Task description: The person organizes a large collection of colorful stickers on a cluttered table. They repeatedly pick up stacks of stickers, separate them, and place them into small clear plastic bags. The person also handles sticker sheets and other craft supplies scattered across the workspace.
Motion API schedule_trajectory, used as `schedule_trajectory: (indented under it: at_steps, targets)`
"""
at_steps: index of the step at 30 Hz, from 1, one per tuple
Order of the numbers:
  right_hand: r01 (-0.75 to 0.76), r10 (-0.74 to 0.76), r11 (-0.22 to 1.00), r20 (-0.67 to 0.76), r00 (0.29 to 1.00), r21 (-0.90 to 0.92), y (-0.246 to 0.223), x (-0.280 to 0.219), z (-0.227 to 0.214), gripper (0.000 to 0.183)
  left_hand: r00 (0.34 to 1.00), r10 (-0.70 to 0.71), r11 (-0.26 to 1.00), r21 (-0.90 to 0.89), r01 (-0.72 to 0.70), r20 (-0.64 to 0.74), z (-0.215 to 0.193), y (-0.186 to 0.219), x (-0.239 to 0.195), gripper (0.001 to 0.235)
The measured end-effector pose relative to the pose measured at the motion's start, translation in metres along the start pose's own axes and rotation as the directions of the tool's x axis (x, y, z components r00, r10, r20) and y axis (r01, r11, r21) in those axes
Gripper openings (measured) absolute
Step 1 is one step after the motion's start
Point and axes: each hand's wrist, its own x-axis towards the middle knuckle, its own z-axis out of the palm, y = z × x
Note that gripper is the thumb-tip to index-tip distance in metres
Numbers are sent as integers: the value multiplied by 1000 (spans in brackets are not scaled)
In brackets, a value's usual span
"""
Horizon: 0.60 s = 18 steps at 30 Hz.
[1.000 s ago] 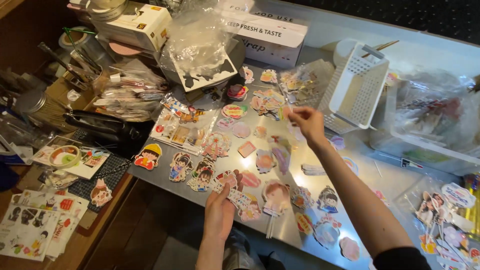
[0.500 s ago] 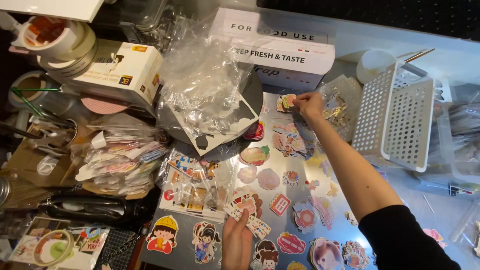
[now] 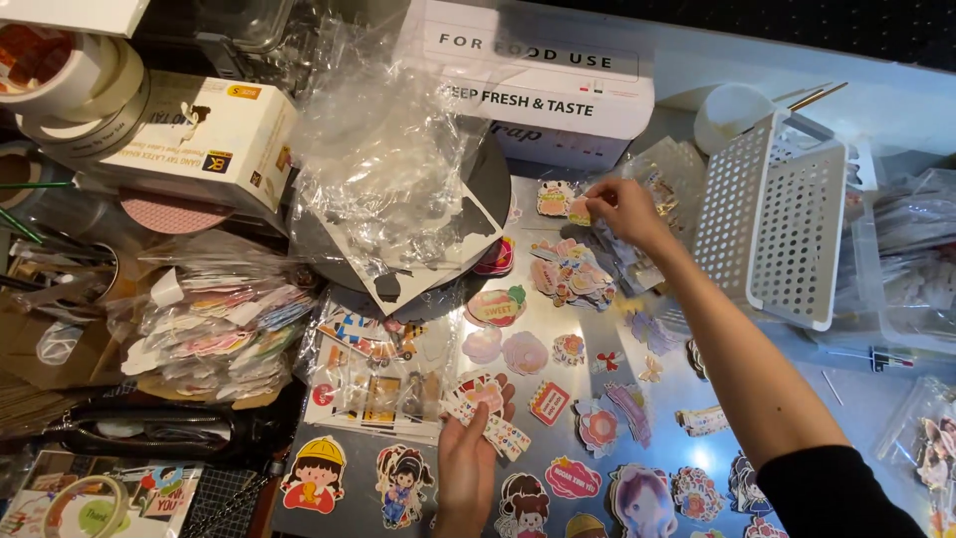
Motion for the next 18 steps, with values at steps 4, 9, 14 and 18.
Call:
schedule_trajectory:
  at_steps: [4, 9, 14, 18]
  targets:
    - [43, -44, 995, -14, 999, -93, 19, 49, 33, 11, 998, -63, 998, 21, 63, -8, -12, -11, 9, 51]
    - [112, -98, 976, 83, 992, -188, 19, 68, 47, 19, 985, -94, 979, 167, 117, -143, -11, 11, 11, 52]
    - [351, -219, 794, 305, 927, -497, 41, 76, 53, 52, 948, -50, 845, 492, 208, -315, -38, 14, 33, 23]
    - [327, -194, 783, 291, 937, -529, 34, 69, 49, 43, 980, -153, 976, 137, 170, -126, -20, 25, 27, 47]
